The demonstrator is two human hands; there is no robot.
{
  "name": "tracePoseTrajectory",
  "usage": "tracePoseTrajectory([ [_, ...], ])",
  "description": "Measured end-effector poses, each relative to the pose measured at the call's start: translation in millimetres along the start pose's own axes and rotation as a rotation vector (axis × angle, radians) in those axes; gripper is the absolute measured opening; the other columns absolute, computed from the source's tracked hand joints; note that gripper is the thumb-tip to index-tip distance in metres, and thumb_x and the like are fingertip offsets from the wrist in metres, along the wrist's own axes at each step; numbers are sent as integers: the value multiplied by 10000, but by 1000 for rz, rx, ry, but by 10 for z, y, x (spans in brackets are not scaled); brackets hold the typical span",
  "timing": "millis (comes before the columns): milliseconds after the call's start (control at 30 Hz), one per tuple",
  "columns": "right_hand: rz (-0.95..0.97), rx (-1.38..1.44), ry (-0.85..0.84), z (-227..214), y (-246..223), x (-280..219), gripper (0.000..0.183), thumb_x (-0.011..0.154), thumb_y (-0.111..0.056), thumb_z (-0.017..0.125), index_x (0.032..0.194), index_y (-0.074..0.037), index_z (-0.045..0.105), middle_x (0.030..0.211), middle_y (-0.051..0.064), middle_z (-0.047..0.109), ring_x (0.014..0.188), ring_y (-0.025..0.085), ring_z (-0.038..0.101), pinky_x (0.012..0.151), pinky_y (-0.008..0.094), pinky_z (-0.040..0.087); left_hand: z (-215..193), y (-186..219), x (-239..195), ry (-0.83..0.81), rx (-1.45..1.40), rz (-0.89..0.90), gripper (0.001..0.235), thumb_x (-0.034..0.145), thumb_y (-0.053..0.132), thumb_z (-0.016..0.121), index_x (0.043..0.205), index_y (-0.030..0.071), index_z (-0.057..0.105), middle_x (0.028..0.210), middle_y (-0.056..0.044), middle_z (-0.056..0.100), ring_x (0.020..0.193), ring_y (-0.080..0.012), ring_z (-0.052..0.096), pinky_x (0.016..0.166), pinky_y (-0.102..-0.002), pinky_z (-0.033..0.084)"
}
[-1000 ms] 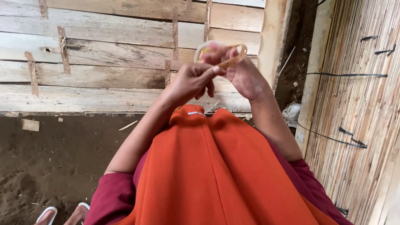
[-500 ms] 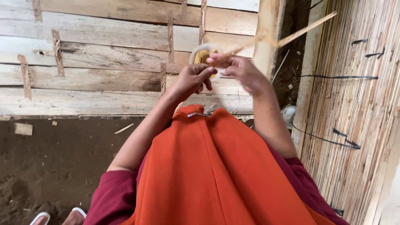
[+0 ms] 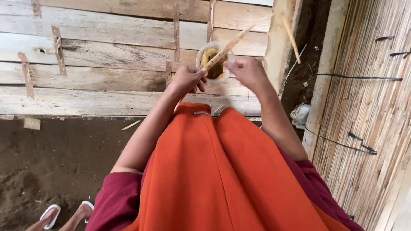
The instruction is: Applying adhesive to thin wood strips and bonding them onto a wooden surface, including unrolling and preparing wood veneer strips.
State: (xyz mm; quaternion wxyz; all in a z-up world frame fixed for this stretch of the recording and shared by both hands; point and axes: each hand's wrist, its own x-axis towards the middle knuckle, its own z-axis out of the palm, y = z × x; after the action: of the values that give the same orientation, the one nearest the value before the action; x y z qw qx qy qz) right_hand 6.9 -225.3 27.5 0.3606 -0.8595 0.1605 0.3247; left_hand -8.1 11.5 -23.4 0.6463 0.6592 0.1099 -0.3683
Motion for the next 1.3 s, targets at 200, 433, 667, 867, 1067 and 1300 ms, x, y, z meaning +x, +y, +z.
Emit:
tracePoseTrajectory([
  [200,-750,-692,155,629,-36,-136,606,1075,-445,462,1584,-123,401,1667,145,328,1546,315,272,1258,589,76,36,-31,203,118,261,-40,332,894,363,609,679,153,748,487,-42,658,335,-115,566,370,-234,457],
  [433,-746,-837,219,803,106,20,700,1022,-490,578,1567,-79,425,1669,118,340,1554,249,268,1254,641,63,72,89,67,160,289,-35,350,882,418,579,643,211,729,418,27,567,411,-127,557,512,-253,460],
  [667,-601,-947,67,820,92,102,771,1004,-531,478,1621,-107,297,1717,90,203,1589,240,106,1239,654,81,4,1460,-1286,-81,-161,363,371,958,254,595,643,77,678,434,-89,551,345,-115,471,406,-202,387],
  [867,-628,-197,-32,309,-108,52,963,844,-109,758,1647,-276,254,1709,150,145,1567,365,135,1291,549,221,-134,1629,-1648,-327,-127,385,286,977,179,595,736,55,686,600,-154,695,403,-100,494,442,-201,358],
  [1067,-705,431,227,-108,-285,-478,328,857,-1,508,1142,-52,662,1169,86,679,1132,194,612,951,306,510,128,1362,-1457,-361,18,256,509,991,307,560,1453,95,592,548,-70,646,466,-38,502,399,-196,302],
  [1300,-1020,256,-585,-707,-375,-671,367,1032,-466,553,982,-129,690,1107,88,667,1145,239,607,1051,427,463,291,1051,-1454,-250,-73,242,245,942,154,598,1068,16,758,476,-98,568,368,-109,491,358,-223,269],
])
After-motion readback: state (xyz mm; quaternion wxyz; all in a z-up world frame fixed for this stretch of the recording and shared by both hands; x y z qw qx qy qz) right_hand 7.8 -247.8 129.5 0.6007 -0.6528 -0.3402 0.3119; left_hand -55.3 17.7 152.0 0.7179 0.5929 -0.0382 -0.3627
